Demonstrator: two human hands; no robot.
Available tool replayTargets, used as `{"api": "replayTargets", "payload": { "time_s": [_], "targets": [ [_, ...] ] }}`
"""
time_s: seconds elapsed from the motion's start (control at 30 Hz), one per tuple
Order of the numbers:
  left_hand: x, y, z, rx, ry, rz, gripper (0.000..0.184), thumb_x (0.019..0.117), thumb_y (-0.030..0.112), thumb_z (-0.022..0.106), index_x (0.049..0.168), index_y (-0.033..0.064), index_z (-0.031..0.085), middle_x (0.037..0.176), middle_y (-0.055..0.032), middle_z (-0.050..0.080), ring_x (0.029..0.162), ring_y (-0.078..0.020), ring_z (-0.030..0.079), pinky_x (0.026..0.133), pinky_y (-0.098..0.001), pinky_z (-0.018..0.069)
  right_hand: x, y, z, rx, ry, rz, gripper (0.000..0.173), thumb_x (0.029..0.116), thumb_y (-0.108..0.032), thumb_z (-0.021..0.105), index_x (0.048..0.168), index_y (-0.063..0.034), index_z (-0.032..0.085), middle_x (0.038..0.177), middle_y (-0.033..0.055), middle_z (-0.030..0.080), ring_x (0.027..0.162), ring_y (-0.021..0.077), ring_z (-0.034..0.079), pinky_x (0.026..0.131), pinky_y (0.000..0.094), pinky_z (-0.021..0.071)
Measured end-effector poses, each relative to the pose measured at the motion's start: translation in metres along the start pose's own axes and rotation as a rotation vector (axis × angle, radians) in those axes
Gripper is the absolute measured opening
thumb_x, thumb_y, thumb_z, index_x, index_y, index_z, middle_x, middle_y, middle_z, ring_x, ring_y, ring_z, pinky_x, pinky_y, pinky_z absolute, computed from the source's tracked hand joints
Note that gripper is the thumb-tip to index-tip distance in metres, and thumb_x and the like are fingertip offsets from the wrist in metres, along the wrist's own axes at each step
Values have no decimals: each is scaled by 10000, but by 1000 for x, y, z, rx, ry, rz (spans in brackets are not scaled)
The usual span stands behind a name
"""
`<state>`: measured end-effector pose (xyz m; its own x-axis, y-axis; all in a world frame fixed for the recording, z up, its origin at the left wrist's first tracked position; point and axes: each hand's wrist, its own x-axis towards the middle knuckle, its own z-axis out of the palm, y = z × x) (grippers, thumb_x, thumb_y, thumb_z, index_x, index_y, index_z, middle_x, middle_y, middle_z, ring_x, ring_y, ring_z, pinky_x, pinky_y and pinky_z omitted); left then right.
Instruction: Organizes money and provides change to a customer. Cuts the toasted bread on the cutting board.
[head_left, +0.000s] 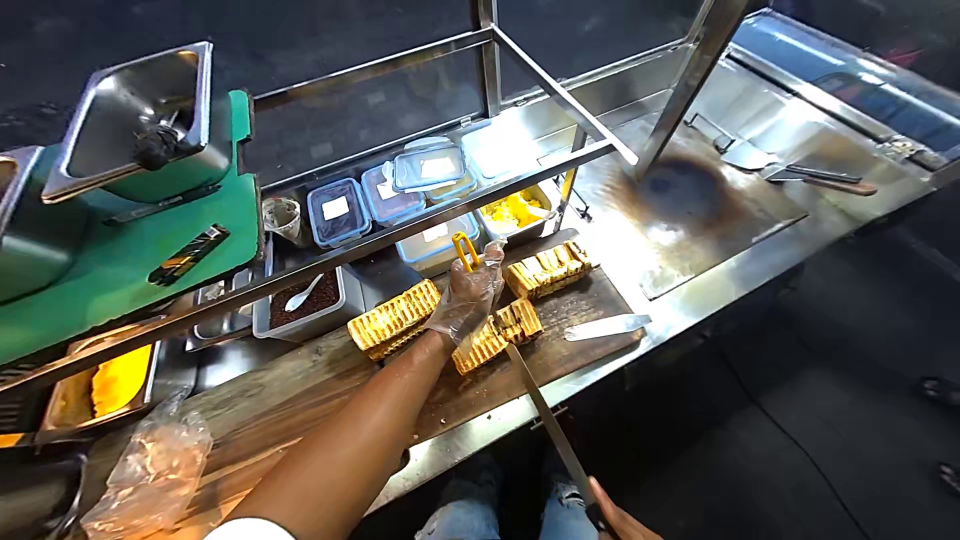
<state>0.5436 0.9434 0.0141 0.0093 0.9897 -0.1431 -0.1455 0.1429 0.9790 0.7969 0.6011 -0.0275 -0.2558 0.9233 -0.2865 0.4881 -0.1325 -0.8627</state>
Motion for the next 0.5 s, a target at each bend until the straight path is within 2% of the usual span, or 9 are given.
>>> {"api": "replayTargets", "payload": {
  "time_s": [0.07, 0.1, 0.13, 0.2, 0.23, 0.3, 0.4, 0.47, 0.5],
  "targets": [
    [0, 13, 5, 50, -24, -105, 355, 1068, 374, 536, 795, 147, 529, 572, 47, 421, 474, -68, 406, 464, -225, 380, 17, -8, 11, 172, 25, 76, 525, 1028, -70, 528, 1542, -14, 440, 1092, 196, 721, 718, 186, 679, 710, 395, 603],
    [-2, 27, 8, 73, -39, -140, 312, 1063, 376, 549, 853, 145, 541, 597, 47, 433, 497, -72, 419, 489, -234, 391, 21, -11, 16, 182, 35, 106, 539, 1019, -61, 528, 1549, -25, 434, 1039, 194, 722, 671, 190, 661, 672, 405, 596],
    [-9, 46, 10, 57, -53, -125, 269, 1059, 352, 563, 884, 147, 558, 619, 51, 451, 519, -67, 433, 507, -231, 406, 22, -16, 15, 130, 34, 103, 541, 1013, -52, 526, 1545, -18, 435, 1065, 202, 726, 703, 203, 681, 704, 415, 604],
    [-25, 89, 10, -74, -104, -2, 277, 1060, 279, 546, 804, 175, 543, 588, 75, 439, 494, -41, 415, 480, -197, 396, 17, -30, 10, -81, 32, 55, 535, 996, -43, 530, 1526, -9, 467, 1062, 217, 723, 805, 271, 716, 780, 458, 610],
    [-30, 99, 7, -146, -121, 49, 331, 1061, 266, 535, 739, 190, 532, 555, 85, 419, 466, -33, 396, 459, -184, 380, 12, -39, 11, -179, 26, 38, 541, 988, -47, 533, 1525, -20, 475, 994, 213, 705, 771, 297, 699, 728, 477, 602],
    [-31, 92, -3, -185, -101, 81, 327, 1056, 252, 525, 734, 194, 511, 557, 81, 411, 471, -39, 398, 466, -193, 385, 14, -54, 13, -321, 4, 15, 550, 995, -76, 535, 1540, -61, 470, 942, 204, 682, 702, 316, 683, 632, 495, 589],
    [-22, 63, -8, -163, -8, -1, 335, 1057, 263, 539, 738, 174, 490, 545, 65, 399, 456, -51, 388, 456, -204, 368, 49, -66, 27, -418, 76, -38, 561, 985, -100, 552, 1542, -109, 485, 911, 164, 670, 605, 274, 652, 538, 459, 570],
    [-18, 46, -10, -152, -6, -27, 341, 1068, 286, 527, 747, 175, 491, 548, 65, 381, 454, -56, 371, 455, -205, 355, 92, -66, 42, -488, 142, -44, 583, 957, -119, 573, 1534, -161, 506, 934, 137, 684, 582, 252, 657, 516, 441, 575],
    [-15, 37, -10, -133, -4, -26, 338, 1067, 285, 531, 750, 175, 492, 546, 66, 375, 450, -58, 363, 452, -209, 348, 116, -68, 47, -524, 121, 0, 598, 962, -135, 557, 1553, -194, 482, 978, 139, 698, 618, 264, 680, 556, 451, 590]
  ]
}}
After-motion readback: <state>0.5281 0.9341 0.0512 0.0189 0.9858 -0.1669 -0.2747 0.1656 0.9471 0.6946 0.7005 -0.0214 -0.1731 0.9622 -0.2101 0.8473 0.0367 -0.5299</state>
